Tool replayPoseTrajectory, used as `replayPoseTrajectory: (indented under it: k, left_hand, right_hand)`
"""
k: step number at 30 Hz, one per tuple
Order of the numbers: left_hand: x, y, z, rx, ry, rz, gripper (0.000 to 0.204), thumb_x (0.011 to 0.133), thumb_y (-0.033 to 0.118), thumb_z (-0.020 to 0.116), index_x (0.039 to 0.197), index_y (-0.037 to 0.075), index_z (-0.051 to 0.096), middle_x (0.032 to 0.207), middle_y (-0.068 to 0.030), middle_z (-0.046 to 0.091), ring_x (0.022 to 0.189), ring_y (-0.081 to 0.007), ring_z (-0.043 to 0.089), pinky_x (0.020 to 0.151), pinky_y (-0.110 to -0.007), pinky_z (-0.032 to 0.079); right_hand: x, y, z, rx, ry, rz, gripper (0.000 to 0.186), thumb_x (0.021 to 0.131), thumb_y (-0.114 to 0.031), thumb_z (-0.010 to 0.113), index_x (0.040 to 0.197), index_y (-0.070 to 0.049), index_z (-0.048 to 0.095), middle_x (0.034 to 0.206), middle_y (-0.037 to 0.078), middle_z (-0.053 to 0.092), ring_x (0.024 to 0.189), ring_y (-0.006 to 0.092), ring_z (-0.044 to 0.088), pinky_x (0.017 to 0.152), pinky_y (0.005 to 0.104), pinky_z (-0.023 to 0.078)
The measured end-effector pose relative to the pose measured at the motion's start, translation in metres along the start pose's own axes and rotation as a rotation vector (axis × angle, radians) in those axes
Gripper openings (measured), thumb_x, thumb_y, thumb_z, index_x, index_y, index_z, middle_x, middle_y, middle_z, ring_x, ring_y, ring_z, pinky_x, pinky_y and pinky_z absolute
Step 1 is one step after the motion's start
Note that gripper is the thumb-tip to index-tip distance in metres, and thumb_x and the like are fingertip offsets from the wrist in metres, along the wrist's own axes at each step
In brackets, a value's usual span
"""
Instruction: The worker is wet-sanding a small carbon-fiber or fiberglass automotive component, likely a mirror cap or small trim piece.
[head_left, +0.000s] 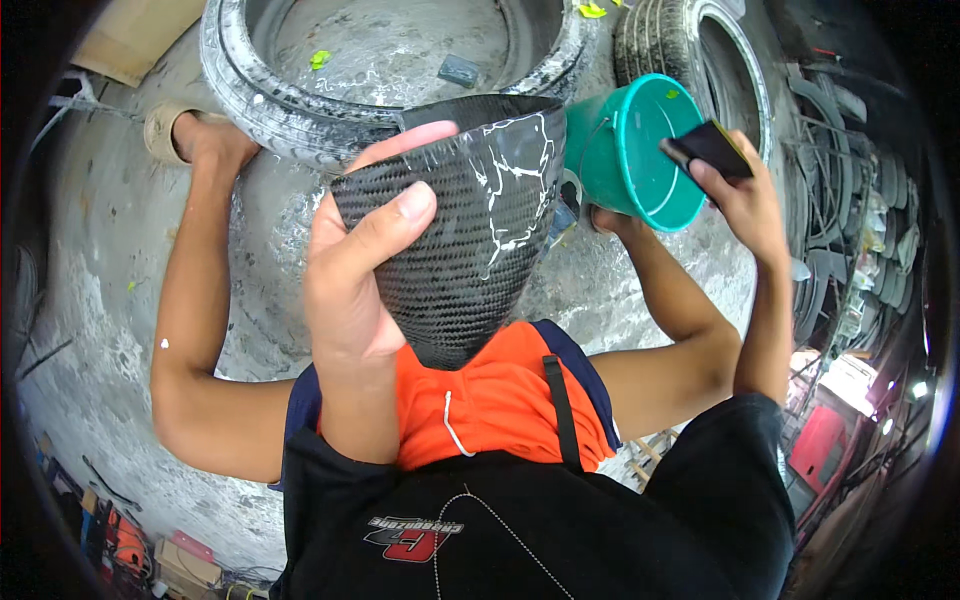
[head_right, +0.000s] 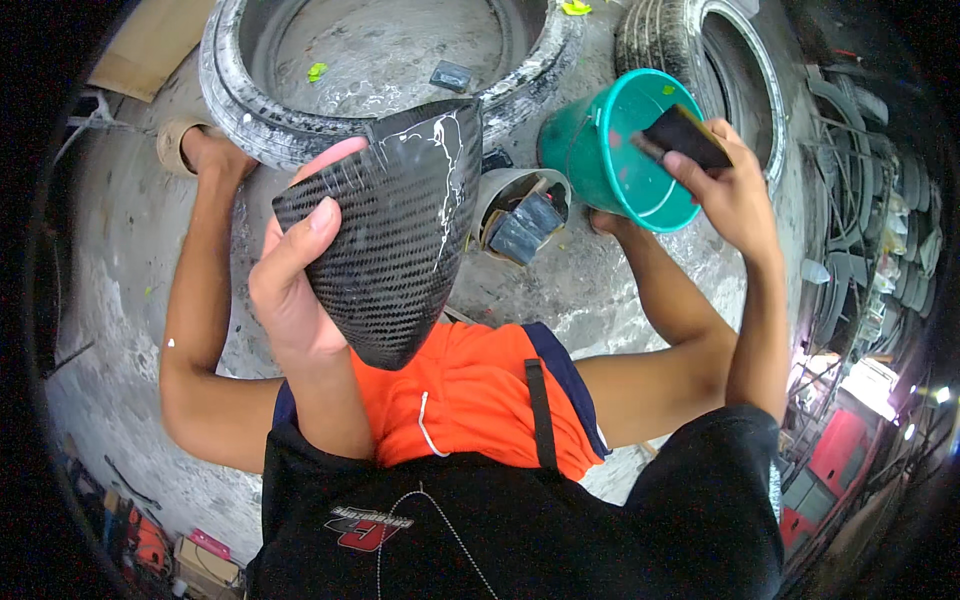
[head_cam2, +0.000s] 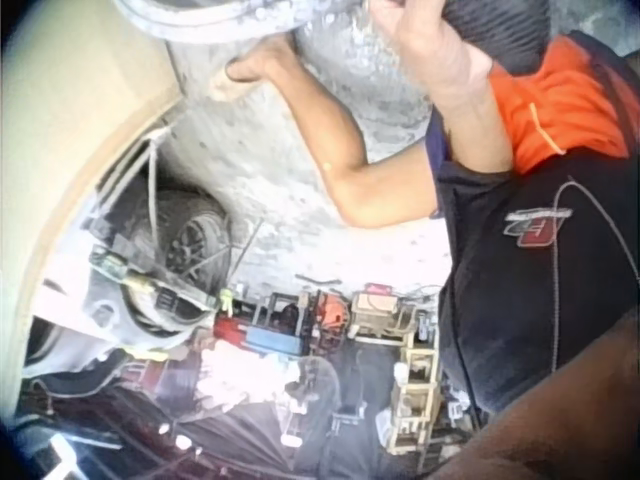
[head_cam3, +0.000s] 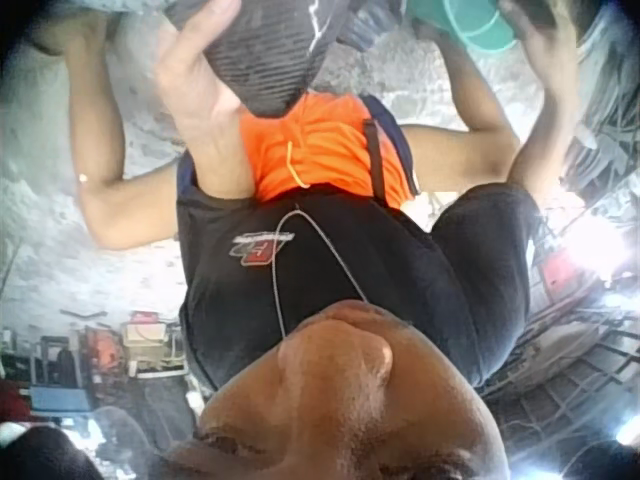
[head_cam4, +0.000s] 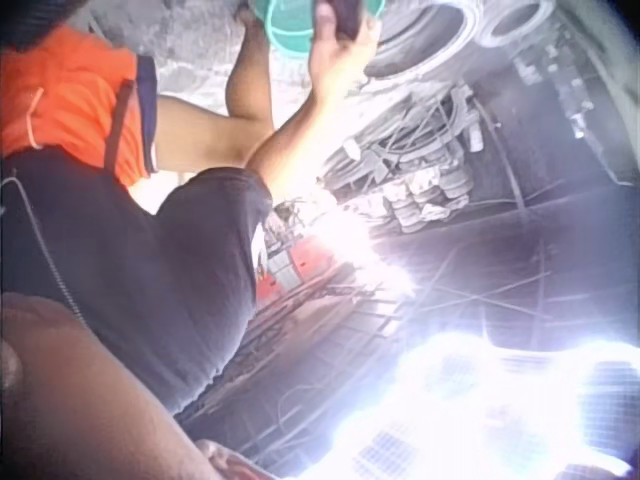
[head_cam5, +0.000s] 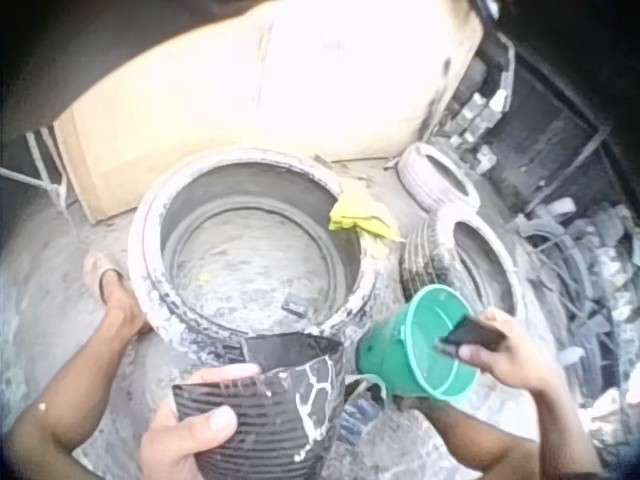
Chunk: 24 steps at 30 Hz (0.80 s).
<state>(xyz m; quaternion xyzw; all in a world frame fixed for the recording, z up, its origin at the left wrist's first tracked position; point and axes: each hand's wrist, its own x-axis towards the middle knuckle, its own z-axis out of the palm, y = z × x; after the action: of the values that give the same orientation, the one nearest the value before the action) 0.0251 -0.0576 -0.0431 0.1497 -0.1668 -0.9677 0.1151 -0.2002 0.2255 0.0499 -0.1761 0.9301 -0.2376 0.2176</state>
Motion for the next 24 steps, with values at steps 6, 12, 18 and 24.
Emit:
replayPoseTrajectory:
  k: [6,12,18,24]
  left_hand:
    - [0.003,-0.008,-0.003,-0.183,-0.077,-0.098,0.057,0.093,0.008,0.058,0.143,-0.015,0.042,0.125,-0.0246,0.065,0.111,-0.0280,0.067,0.099,-0.040,0.053]
    - [0.010,-0.020,0.004,-0.040,-0.152,-0.047,0.052,0.098,0.011,0.057,0.141,-0.016,0.044,0.126,-0.0247,0.064,0.112,-0.0264,0.067,0.099,-0.038,0.053]
    - [-0.003,-0.021,0.019,0.168,-0.008,0.022,0.045,0.099,0.009,0.060,0.138,-0.013,0.051,0.116,-0.0172,0.069,0.100,-0.0182,0.069,0.091,-0.030,0.054]
    - [-0.012,-0.022,0.019,0.462,0.065,0.123,0.036,0.096,0.002,0.063,0.130,-0.007,0.061,0.105,-0.0086,0.072,0.093,-0.0087,0.065,0.085,-0.024,0.052]
  right_hand:
    - [0.053,0.174,0.069,-0.364,-0.014,0.277,0.041,0.085,-0.021,0.078,0.116,0.003,0.067,0.097,0.024,0.073,0.090,0.0305,0.073,0.080,0.0393,0.055]
    - [0.025,0.118,0.067,-0.099,0.348,0.022,0.038,0.088,-0.010,0.072,0.122,0.006,0.065,0.103,0.020,0.075,0.094,0.0281,0.073,0.084,0.0366,0.055]
    - [-0.048,-0.058,0.110,0.577,0.366,0.037,0.031,0.089,-0.021,0.080,0.111,0.000,0.071,0.098,0.007,0.074,0.084,0.0127,0.069,0.074,0.0267,0.055]
    - [-0.047,-0.101,0.166,0.463,0.386,-0.358,0.037,0.083,0.004,0.078,0.119,-0.002,0.071,0.098,0.009,0.070,0.086,0.0129,0.066,0.074,0.0255,0.052]
